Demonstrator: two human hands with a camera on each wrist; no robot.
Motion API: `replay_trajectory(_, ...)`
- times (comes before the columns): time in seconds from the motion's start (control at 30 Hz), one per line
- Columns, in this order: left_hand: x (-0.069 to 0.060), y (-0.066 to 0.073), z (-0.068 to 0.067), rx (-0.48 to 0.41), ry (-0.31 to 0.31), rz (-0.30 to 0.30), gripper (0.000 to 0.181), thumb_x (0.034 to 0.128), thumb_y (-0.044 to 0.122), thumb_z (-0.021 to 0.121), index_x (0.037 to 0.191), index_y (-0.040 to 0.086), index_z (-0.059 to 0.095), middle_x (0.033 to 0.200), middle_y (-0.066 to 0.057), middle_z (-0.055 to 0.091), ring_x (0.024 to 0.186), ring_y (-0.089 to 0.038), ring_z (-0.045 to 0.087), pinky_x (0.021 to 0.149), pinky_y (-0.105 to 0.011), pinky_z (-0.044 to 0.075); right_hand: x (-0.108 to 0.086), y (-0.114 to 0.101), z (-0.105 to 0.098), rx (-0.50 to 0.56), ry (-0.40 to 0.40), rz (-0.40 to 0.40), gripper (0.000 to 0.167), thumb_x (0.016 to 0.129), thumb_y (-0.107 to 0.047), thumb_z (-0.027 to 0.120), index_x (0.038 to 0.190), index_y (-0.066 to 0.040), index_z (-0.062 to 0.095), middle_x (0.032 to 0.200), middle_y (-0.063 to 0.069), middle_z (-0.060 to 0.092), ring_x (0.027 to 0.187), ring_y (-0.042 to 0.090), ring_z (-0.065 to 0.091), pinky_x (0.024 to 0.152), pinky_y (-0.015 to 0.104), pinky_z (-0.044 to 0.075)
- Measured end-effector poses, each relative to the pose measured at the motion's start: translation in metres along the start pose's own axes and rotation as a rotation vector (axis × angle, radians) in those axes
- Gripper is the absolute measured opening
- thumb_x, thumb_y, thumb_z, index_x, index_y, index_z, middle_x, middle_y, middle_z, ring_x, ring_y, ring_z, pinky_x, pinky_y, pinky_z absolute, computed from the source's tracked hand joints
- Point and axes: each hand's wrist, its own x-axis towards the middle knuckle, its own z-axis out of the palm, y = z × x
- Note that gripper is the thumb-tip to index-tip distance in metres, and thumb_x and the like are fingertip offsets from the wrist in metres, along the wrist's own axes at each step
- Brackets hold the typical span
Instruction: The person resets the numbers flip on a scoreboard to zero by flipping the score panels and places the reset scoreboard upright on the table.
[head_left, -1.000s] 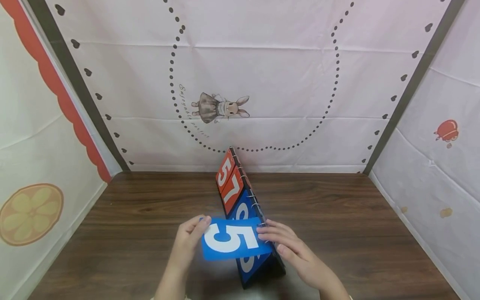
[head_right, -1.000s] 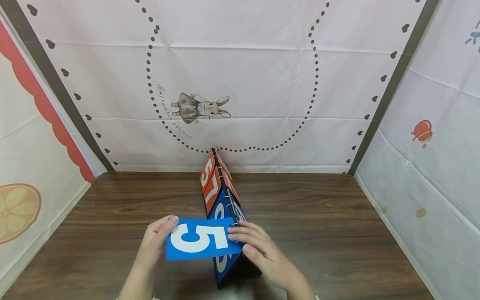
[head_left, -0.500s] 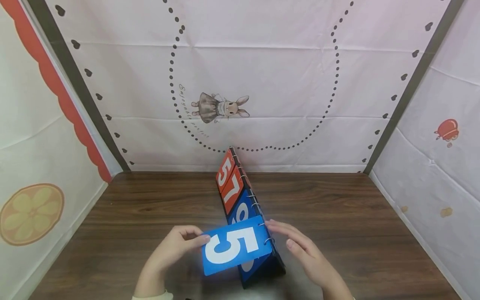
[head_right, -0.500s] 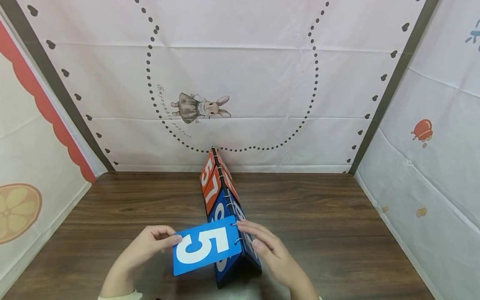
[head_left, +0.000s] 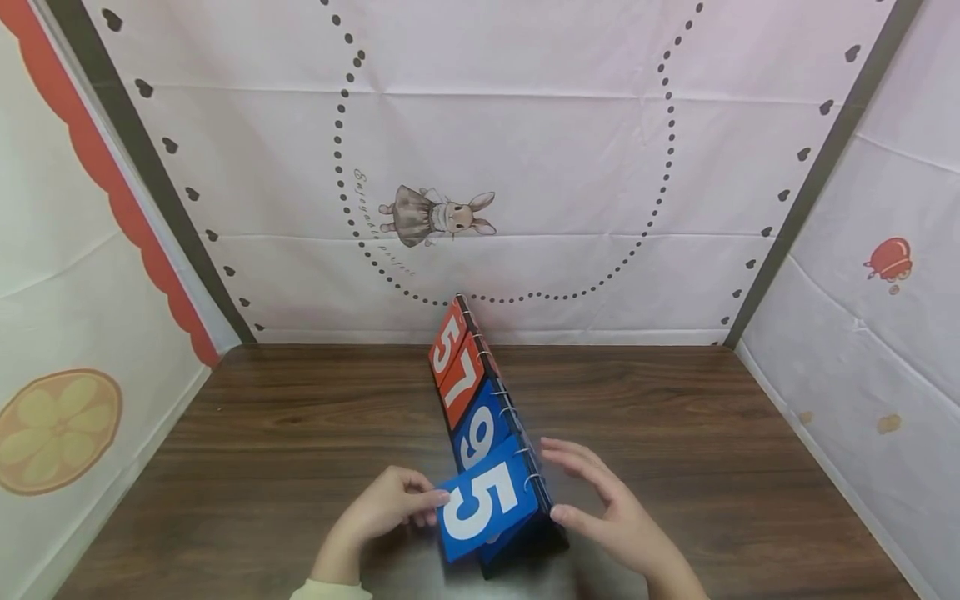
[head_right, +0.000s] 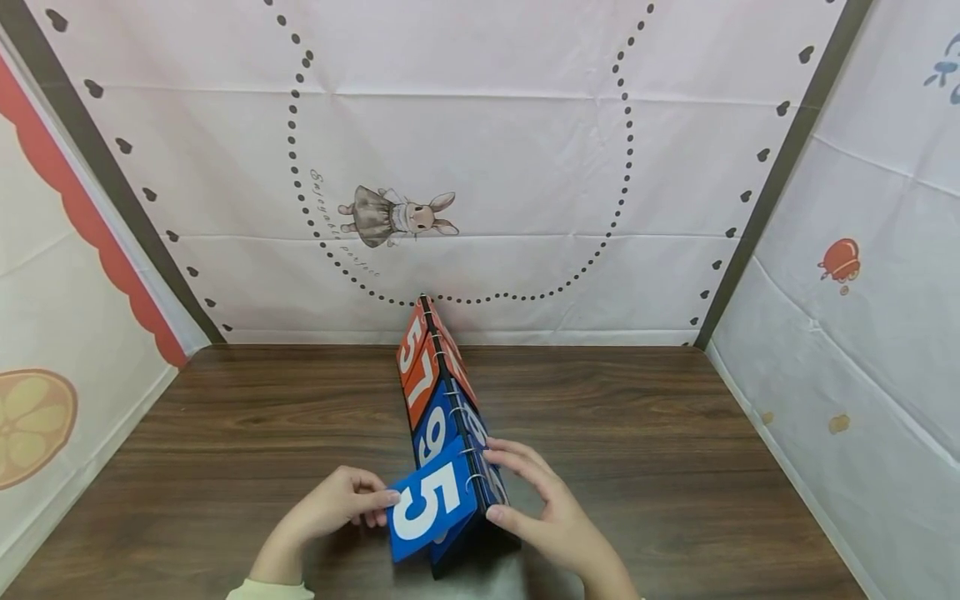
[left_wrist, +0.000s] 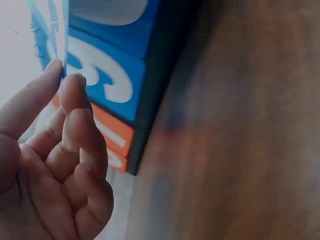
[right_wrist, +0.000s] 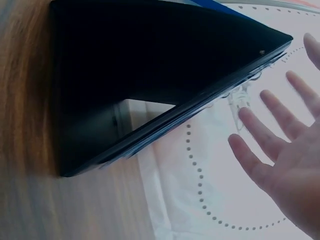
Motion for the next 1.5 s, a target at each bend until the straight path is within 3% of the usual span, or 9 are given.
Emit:
replay_trajectory(0.1,0.003,-0.002,0.004,0.008,-0.024,-0.013,0.039,0.0806,0.044,0.067,0.078,0.005,0.068,0.064,-0.002,0.063,0.06,-0.016,0.057,0.057,-0.031,0.049,0.001,0.005,0.001,-0.007,-0.011,-0.042,0.046,0.087,-0.007,0.063,0.13,-0.018,0.053,0.14,0.0,0.041,0.127,0.018,0.037,0.093,0.06,0.035)
replay_trajectory(0.27,0.004,-0.004,0.005,0.015,-0.028,-0.029,0.038,0.0803,0.043,0.068,0.078,0.005,0.068,0.064,-0.001,0.062,0.06,-0.015,0.057,0.057,-0.031,0.05,0.004,0.008,0.003,0.012,-0.028,-0.033,0.038,0.087,-0.01,0.063,0.124,-0.02,0.059,0.137,0.001,0.045,0.124,0.019,0.04,0.09,0.063,0.036)
replay_trajectory(0.6,0.004,-0.006,0.006,0.046,-0.017,-0.009,0.037,0.0799,0.043,0.069,0.077,0.006,0.067,0.064,-0.001,0.061,0.061,-0.015,0.056,0.06,-0.03,0.05,0.01,0.004,0.007,0.0,-0.028,-0.067,0.036,0.084,-0.011,0.067,0.118,-0.019,0.063,0.135,0.0,0.048,0.125,0.02,0.04,0.092,0.058,0.035)
replay_trajectory(0.8,0.008,-0.002,0.016,0.062,0.007,-0.026,0.036,0.0806,0.044,0.067,0.078,0.008,0.066,0.066,0.0,0.061,0.062,-0.016,0.056,0.061,-0.03,0.048,0.011,0.005,0.006,-0.006,-0.031,-0.096,0.038,0.084,-0.008,0.067,0.12,-0.017,0.061,0.135,0.003,0.048,0.125,0.021,0.041,0.095,0.048,0.038)
replay_trajectory(1.0,0.016,-0.002,0.029,0.066,0.005,-0.04,0.035,0.0826,0.043,0.065,0.078,0.008,0.063,0.064,0.0,0.06,0.06,-0.015,0.054,0.057,-0.029,0.045,0.01,0.01,0.007,0.01,-0.038,-0.071,0.045,0.085,-0.007,0.065,0.128,-0.018,0.053,0.136,0.0,0.047,0.125,0.018,0.041,0.099,0.045,0.035)
replay_trajectory(1.2,0.017,0.001,0.034,0.11,0.018,-0.054,0.033,0.0839,0.041,0.065,0.077,0.009,0.062,0.063,0.0,0.059,0.059,-0.015,0.053,0.056,-0.029,0.044,0.01,0.01,0.007,-0.017,-0.013,-0.073,0.052,0.085,-0.01,0.066,0.133,-0.017,0.047,0.133,0.0,0.05,0.123,0.018,0.043,0.1,0.034,0.035)
replay_trajectory(1.37,0.015,0.004,0.036,0.131,0.027,-0.079,0.033,0.0838,0.042,0.065,0.078,0.009,0.063,0.062,0.0,0.058,0.059,-0.015,0.053,0.056,-0.028,0.042,0.009,0.007,0.009,-0.013,0.011,-0.041,0.052,0.085,-0.013,0.066,0.132,-0.021,0.045,0.133,-0.003,0.051,0.122,0.017,0.044,0.098,0.033,0.037)
replay_trajectory(1.5,0.015,0.003,0.037,0.144,0.031,-0.094,0.034,0.0834,0.043,0.064,0.079,0.009,0.063,0.061,0.0,0.058,0.058,-0.015,0.052,0.056,-0.028,0.041,0.008,0.008,0.008,0.031,-0.017,-0.005,0.056,0.085,-0.013,0.067,0.135,-0.02,0.041,0.136,-0.003,0.046,0.122,0.022,0.045,0.097,0.037,0.039)
